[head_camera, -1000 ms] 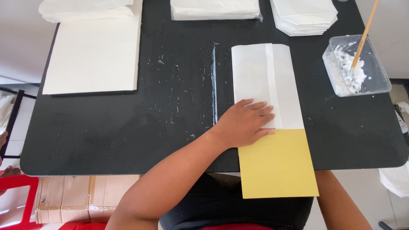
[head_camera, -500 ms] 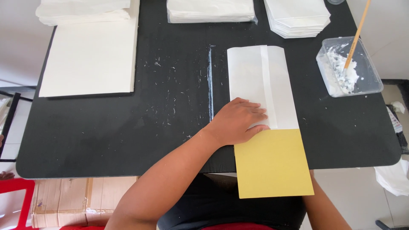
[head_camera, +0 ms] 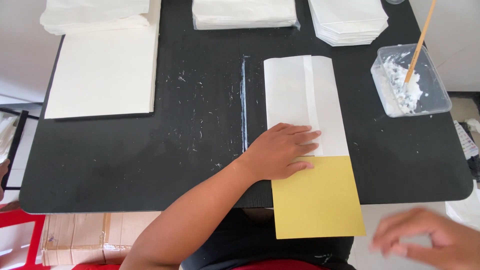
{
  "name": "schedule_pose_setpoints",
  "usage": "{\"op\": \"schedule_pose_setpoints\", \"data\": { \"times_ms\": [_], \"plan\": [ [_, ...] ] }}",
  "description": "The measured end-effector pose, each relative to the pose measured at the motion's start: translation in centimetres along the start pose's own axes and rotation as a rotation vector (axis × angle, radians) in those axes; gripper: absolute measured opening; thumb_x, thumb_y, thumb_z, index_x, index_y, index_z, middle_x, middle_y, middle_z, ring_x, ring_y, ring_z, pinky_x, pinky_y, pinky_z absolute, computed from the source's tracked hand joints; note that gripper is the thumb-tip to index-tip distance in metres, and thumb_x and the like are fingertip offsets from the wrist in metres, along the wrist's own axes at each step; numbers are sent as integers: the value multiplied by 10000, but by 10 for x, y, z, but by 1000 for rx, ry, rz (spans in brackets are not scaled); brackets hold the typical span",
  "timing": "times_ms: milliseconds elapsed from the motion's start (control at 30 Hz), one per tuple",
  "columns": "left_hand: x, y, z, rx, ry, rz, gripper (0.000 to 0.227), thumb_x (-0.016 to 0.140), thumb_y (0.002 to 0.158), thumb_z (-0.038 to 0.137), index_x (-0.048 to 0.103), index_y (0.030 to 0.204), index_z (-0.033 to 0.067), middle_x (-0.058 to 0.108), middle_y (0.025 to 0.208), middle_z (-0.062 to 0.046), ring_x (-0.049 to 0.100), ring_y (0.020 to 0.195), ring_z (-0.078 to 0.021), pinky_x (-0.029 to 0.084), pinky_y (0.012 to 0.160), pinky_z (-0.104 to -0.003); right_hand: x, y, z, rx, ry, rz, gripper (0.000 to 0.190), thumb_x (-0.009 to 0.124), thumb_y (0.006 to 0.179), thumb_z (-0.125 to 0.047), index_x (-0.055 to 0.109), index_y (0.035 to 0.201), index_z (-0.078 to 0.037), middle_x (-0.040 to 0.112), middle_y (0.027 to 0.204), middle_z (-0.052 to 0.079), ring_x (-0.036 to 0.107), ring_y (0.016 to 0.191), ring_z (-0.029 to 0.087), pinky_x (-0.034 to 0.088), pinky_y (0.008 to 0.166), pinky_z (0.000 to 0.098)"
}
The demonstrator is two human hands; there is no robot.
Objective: Folding the bottom of a bag and applying glue with a brush to seal it.
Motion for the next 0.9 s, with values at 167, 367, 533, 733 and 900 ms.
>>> {"op": "schedule_pose_setpoints", "data": {
  "times_ms": [167,367,533,733,900],
  "plan": [
    [12,-2,-2,25,130,-48,502,500,1038,467,625,1388,130,584,1506,-50,517,1416,-280,400,1121,-465,-75,95,-52,87,-525,420,334,568,954,-283,755,1223,-221,804,1220,-57,802,904,116,585,814,308],
    [4,1,3,66,144,-22,443,525,1029,451,707,1310,159,653,1420,-55,554,1375,-310,439,1079,-487,-123,203,-14,271,-735,333,819,584,886,-501,259,1610,-298,157,1710,-41,80,1581,227,120,1227,485],
    [-1,0,8,100,136,-3,375,549,1040,409,751,1265,187,665,1379,59,561,1358,-283,441,1069,-449,-139,218,8,90,-821,532,814,537,932,-551,275,1637,-238,137,1740,13,96,1584,287,125,1217,520],
    [-20,7,7,9,-159,45,345,538,1052,319,704,1242,85,729,1306,-66,665,1253,-292,472,1026,-449,-140,189,-17,-75,-684,765,558,607,1007,-367,580,1470,-57,504,1573,127,398,1481,298,318,1177,452],
    [-23,4,-17,-157,52,118,463,547,1056,320,581,1399,11,604,1452,-162,553,1377,-328,445,1145,-481,-127,161,-19,304,-507,452,327,787,895,-285,622,674,-110,622,712,-9,522,619,140,409,643,293]
  ]
}}
Point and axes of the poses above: each hand's wrist, its own y-axis towards the middle knuckle, its own x-axis out of the palm, z = x × y, the point moved 7 cm from there along y, towards the middle knuckle
